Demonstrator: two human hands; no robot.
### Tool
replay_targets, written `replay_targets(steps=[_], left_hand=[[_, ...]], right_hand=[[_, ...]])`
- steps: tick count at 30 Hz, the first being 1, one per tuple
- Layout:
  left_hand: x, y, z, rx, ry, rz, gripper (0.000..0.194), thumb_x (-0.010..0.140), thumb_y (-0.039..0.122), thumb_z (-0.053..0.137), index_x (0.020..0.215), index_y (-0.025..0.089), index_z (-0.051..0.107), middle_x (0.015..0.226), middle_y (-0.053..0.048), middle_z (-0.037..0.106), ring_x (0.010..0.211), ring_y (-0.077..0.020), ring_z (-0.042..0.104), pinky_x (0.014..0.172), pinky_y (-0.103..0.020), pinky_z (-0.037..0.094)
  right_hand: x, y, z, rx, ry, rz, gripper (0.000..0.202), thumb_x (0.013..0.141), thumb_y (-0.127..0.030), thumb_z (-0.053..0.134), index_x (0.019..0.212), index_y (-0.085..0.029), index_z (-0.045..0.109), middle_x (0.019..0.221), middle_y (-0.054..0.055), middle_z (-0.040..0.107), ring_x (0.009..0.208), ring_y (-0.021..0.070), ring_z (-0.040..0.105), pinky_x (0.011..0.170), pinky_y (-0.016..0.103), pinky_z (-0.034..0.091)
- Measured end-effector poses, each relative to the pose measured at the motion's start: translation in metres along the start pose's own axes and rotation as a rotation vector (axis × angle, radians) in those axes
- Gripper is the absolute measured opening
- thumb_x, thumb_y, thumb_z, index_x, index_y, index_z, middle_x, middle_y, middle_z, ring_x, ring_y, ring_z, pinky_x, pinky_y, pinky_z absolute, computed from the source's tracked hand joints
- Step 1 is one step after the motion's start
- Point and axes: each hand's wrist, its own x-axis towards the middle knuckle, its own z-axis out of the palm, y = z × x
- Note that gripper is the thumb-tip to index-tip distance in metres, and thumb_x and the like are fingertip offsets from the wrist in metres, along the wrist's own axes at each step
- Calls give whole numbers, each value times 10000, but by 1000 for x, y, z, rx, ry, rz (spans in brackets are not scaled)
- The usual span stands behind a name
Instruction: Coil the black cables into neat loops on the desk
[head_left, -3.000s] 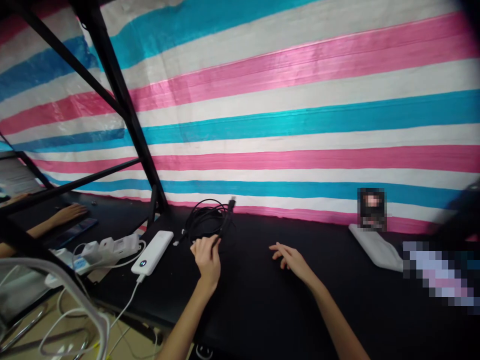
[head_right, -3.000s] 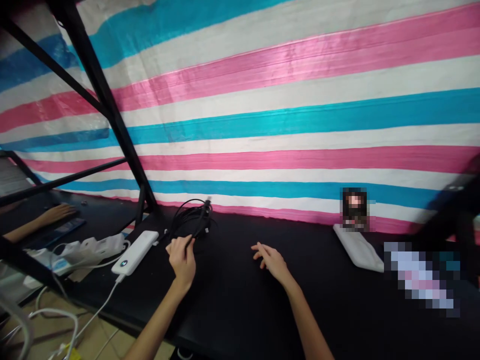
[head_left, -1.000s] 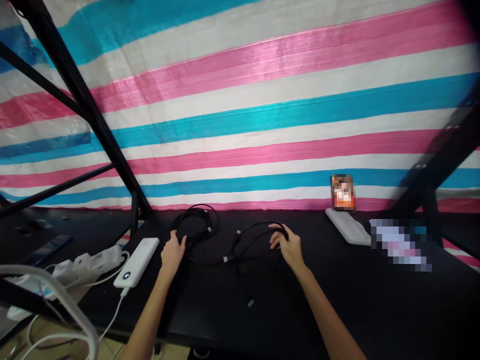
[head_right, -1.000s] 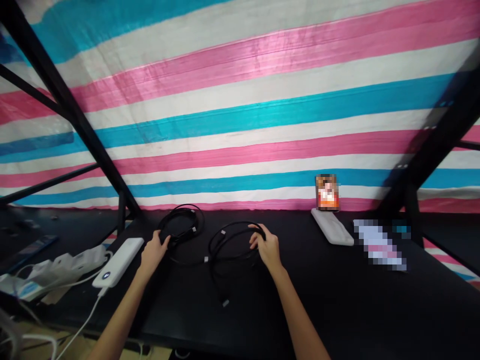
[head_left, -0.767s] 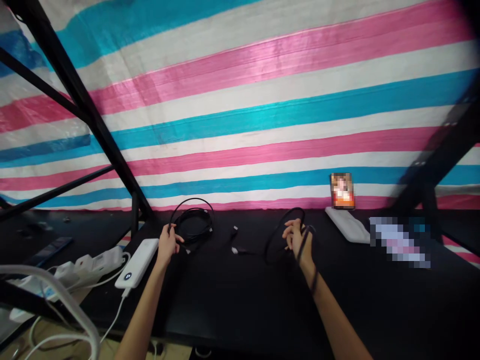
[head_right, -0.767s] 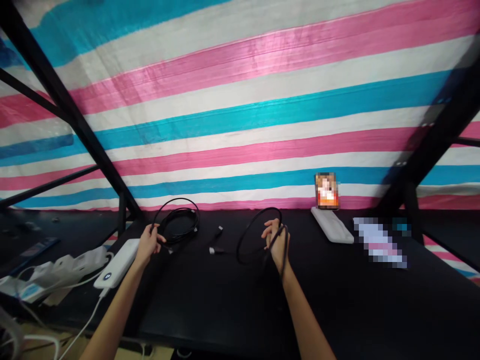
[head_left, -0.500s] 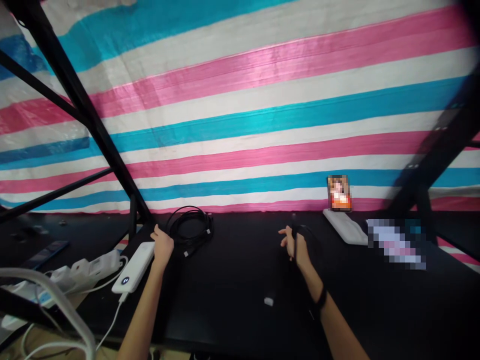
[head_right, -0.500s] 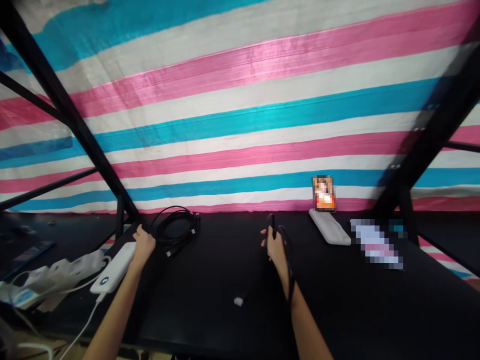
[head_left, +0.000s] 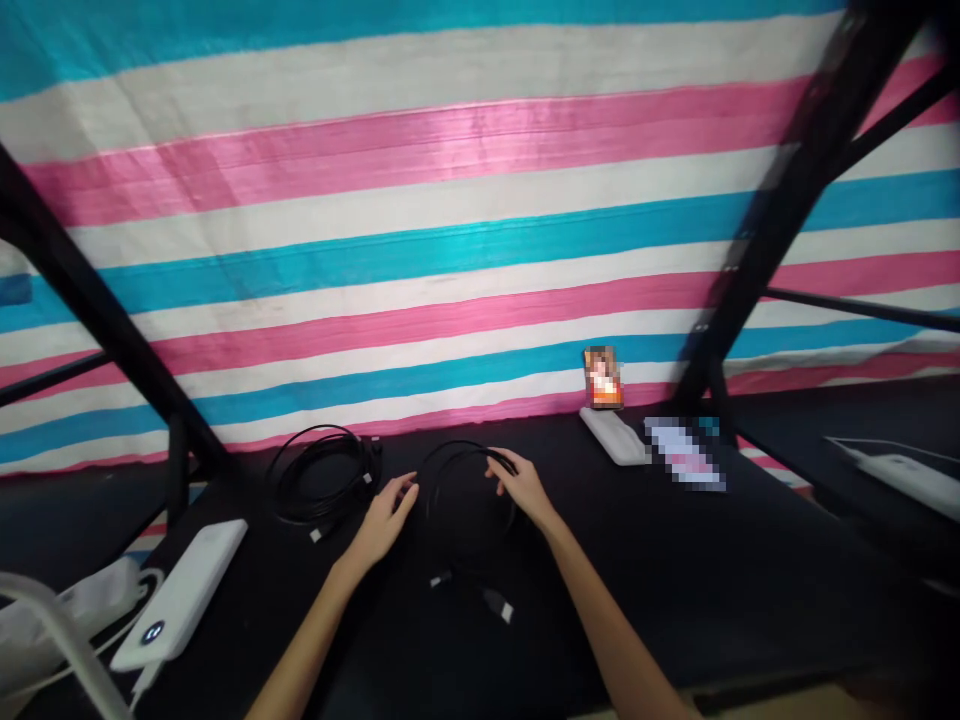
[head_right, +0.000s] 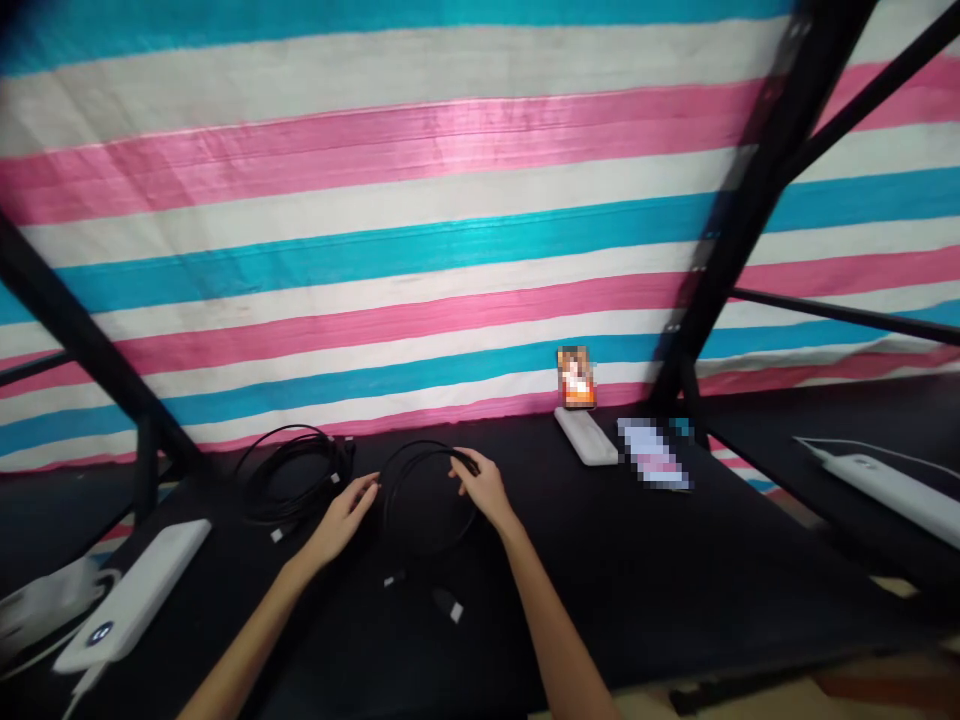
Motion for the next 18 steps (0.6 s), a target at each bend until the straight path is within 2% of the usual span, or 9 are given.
replay_targets(steps=[3,4,6,9,11,14,16,18], left_hand=[[14,18,20,-364,-157,-114,555,840,521,381,1246,147,444,768,-46,649,603,-147,610,579,-274,480],[18,21,25,-459,-162,-143,580,834,536,378,1250,135,431,650,-11,621,475,-126,567,471,-240,444],[23,19,30,-565,-88,-182,594,815,554,401,1221,123,447,465,58,514,314,-100,464,339,-194,344],[25,8,28,-561,37,-202,579,773,541,486,1174,123,479,346,107,403,252,-108,436,288,-172,304],[23,1,20,-539,94,-201,568,760,534,508,1155,126,491,333,113,397,250,-115,447,280,-172,318],[19,-3,8,-506,206,-179,517,784,537,467,1102,135,531,345,117,371,227,-83,373,251,-161,287],[17,-2,2,-484,275,-166,483,801,536,438,1053,141,557,363,117,348,226,-60,313,241,-150,248],[17,-2,-2,-473,338,-162,460,810,530,428,1016,143,566,383,114,339,238,-48,288,245,-145,227]], right_hand=[[-1,-2,4,44,-44,-54,424,723,-393,603,1076,-158,604,857,58,668,427,80,511,492,255,461],[-2,-1,5,26,-30,-61,421,722,-388,605,1082,-169,604,902,64,665,427,77,512,509,263,469],[-3,2,4,-60,14,-64,392,738,-387,594,1082,-198,614,959,63,657,428,69,522,542,270,482],[-5,5,0,-197,32,-51,334,773,-404,559,1054,-242,637,962,41,654,497,82,583,550,244,490],[-6,6,-1,-200,7,-7,354,768,-435,554,1049,-234,635,895,40,658,573,124,621,447,209,465],[-5,3,-1,-99,-42,34,394,733,-502,561,923,-169,651,838,67,650,674,187,633,309,176,390],[-3,2,-1,-12,-41,38,425,721,-551,547,804,-145,641,841,82,640,713,196,624,307,172,398],[0,1,-2,76,20,67,459,707,-589,546,765,-140,620,825,80,625,711,183,614,331,169,416]])
